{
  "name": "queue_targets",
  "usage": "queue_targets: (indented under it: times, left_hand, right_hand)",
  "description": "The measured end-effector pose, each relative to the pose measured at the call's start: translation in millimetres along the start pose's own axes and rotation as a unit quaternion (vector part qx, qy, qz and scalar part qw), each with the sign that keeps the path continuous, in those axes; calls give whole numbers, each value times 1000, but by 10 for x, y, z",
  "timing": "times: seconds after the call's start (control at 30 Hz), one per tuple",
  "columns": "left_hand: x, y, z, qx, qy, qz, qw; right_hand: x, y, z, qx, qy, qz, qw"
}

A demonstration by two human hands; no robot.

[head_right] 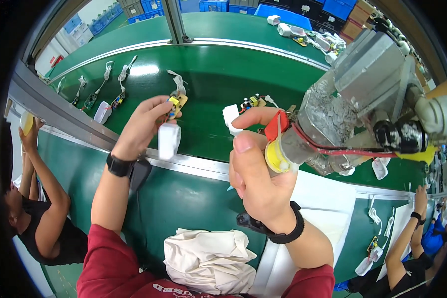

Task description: The person picks up a circuit board and a plastic housing, applies glue from a dispenser to the board, and presses the board into the housing. This process is repeated for several units, which are then placed back onto the conveyor belt.

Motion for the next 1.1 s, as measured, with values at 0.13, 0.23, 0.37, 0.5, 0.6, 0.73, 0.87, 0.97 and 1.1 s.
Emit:
queue_targets:
  times: [0.13, 0.23, 0.37, 0.5, 0.6, 0.73, 0.87, 0.97, 1.1]
  left_hand:
    - [315, 490, 167, -106, 301, 38, 947]
    - [700, 846, 329, -164, 337, 56, 925]
    - [1158, 1184, 396, -184, 336, 71, 921]
    - [1439, 1268, 466, -94, 313, 205, 923]
    - [1431, 1249, 521, -64, 333, 228, 913]
    - [1383, 1211, 574, -43, 345, 241, 906]
    - [1325, 1202, 642, -49, 351, 250, 901]
    - [1302, 1214, 657, -56, 357, 258, 896]
    - [1313, 1235, 645, -61, 364, 262, 892]
  right_hand:
    - [9, -20, 1, -18, 28, -4, 999]
    - [-6, -45, 23, -29, 45, -15, 998]
    - [-43, -89, 13, -26, 21, -34, 999]
    - [-68, -166, -106, -14, -11, -37, 999]
    - [-37, -227, -207, -21, 34, -15, 999]
    - [23, -273, -321, -13, 31, -1, 999]
    - [49, -273, -443, 1, 17, -4, 1000]
    - [123, -261, -493, -12, 27, 31, 999]
    - [137, -262, -529, 1, 29, 45, 999]
Point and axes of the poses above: each hand's wrist, its own y-axis away from the middle knuckle, its own x-axis out of the palm, z = x × y, the point moved 9 cm from there along -y, towards the middle knuckle, and after that the axes turned 14 degrees about x, right-handed, at the moved point
